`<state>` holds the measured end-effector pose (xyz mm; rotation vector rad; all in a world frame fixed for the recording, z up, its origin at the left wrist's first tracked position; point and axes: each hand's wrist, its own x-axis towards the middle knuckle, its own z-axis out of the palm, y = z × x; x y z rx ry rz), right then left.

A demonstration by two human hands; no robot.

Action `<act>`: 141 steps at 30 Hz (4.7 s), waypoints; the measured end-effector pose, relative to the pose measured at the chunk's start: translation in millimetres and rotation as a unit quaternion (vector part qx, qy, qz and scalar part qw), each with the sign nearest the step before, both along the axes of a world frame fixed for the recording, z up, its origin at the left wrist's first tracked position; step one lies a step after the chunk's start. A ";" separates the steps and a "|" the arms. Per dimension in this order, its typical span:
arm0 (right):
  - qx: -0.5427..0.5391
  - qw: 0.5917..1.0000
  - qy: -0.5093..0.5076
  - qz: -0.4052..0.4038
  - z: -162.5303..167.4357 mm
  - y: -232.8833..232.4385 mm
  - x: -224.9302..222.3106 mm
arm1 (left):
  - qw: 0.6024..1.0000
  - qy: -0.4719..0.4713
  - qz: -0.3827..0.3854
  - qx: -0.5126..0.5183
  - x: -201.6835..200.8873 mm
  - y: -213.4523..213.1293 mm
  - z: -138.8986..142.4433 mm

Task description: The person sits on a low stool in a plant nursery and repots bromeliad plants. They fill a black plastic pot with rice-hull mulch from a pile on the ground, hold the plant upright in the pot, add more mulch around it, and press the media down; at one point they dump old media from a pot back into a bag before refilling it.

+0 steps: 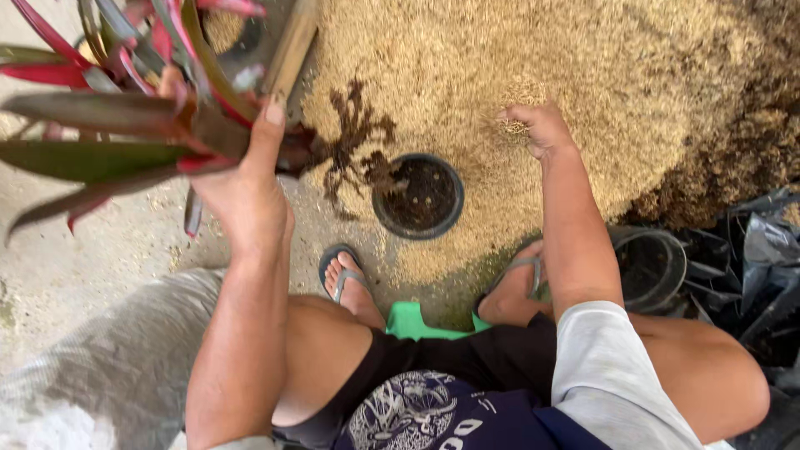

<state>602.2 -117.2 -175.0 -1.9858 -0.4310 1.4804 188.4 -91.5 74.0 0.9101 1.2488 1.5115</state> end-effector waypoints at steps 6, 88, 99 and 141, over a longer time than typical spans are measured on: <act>0.119 0.978 0.160 0.062 59.1 -40.9 -58.9 | 0.999 -0.018 -0.017 0.023 5.3 0.6 -6.1; 0.066 0.918 -0.314 0.235 4.7 -129.7 -134.8 | 0.987 0.086 -0.092 0.097 -10.9 -55.0 -32.9; 0.040 0.935 -0.288 0.205 8.7 -137.1 -131.7 | 0.992 -0.023 -0.111 0.056 77.6 -62.5 -70.2; 0.338 0.878 -0.231 0.246 48.2 -103.5 -193.4 | 0.967 0.177 -0.180 0.028 111.2 -111.9 -251.5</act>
